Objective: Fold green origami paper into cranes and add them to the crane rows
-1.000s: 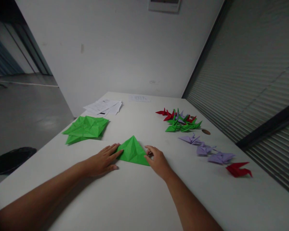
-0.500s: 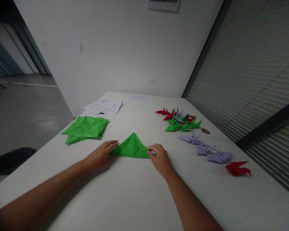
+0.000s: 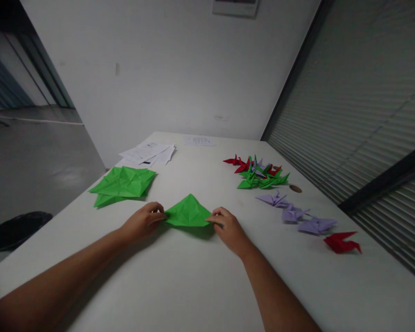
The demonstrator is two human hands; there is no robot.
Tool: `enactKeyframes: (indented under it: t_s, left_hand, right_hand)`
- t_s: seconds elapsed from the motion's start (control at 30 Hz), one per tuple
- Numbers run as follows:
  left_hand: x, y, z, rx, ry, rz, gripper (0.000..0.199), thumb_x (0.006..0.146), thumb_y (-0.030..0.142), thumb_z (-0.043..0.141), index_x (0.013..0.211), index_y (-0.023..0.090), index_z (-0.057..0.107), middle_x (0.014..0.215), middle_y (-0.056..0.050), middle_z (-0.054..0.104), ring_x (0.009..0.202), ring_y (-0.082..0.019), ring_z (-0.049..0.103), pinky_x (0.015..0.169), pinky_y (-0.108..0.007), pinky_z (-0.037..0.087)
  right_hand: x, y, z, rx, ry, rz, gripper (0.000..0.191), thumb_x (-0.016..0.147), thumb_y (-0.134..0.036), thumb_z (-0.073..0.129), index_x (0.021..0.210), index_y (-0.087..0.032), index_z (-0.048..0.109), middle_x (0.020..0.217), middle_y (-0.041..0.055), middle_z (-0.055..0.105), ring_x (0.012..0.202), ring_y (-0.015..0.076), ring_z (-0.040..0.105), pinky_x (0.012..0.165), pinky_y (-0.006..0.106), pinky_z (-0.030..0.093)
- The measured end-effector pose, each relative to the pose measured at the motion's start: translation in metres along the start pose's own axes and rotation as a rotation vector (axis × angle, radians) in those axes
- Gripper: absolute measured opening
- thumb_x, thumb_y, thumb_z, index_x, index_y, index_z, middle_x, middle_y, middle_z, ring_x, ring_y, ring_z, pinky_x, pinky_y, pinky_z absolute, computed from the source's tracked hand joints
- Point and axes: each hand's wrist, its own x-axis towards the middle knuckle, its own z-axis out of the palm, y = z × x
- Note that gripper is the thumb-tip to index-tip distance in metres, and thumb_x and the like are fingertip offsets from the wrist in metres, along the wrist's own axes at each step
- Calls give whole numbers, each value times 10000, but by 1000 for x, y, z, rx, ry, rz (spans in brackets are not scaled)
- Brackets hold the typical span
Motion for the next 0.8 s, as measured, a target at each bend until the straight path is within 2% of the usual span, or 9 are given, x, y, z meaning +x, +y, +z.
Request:
enactKeyframes:
  t_s: [0.1, 0.27, 0.4, 0.53, 0.6, 0.8]
  left_hand:
    - [0, 1, 0, 0, -24, 13, 362, 878, 72, 543, 1112, 234, 766, 1103, -91, 672, 986, -230, 627, 871, -346, 522]
    - [0, 4, -5, -24, -65, 73, 373, 774, 180, 758, 1147, 200, 761, 1103, -120, 686, 994, -280, 610, 885, -401, 516]
    - [0, 9, -10, -72, -77, 154, 388, 790, 407, 812, 1117, 203, 776, 1123, -132, 670, 1008, -287, 597, 905, -413, 498]
    - [-1, 16, -16, -92, -119, 217, 570, 776, 658, 764, 1149, 226, 778, 1201, -154, 640, 1073, -320, 581, 961, -454, 480]
    - [-1, 18, -19, -94, -146, 231, 580, 798, 671, 734, 1174, 232, 771, 1227, -157, 629, 1100, -328, 572, 983, -468, 473]
    - [0, 20, -18, -80, -172, 216, 391, 941, 543, 625, 1093, 224, 792, 1238, -152, 614, 1120, -307, 568, 1019, -466, 464]
  right_hand:
    - [-1, 0, 0, -47, -51, -9, 528, 765, 47, 533, 1082, -264, 819, 1065, 70, 670, 962, 202, 655, 880, 361, 546]
    - [-3, 0, 0, -112, -100, -13, 576, 759, 67, 552, 1123, -296, 812, 1134, 85, 667, 1096, 246, 608, 1002, 450, 510]
    - [-4, -2, 0, -134, -134, -5, 572, 777, 67, 543, 1145, -284, 804, 1194, 98, 662, 1163, 257, 592, 1058, 476, 491]
    - [-3, -5, 1, -180, -178, -1, 560, 781, 77, 518, 1121, -256, 815, 1219, 115, 668, 1198, 267, 580, 1086, 482, 478]
    - [-3, -5, 2, -194, -198, -8, 560, 785, 73, 516, 1132, -254, 810, 1237, 115, 664, 1208, 266, 573, 1089, 482, 477]
    - [-4, -4, 4, -220, -194, -51, 564, 777, 66, 517, 1136, -263, 802, 1255, 110, 652, 1245, 273, 538, 1099, 503, 464]
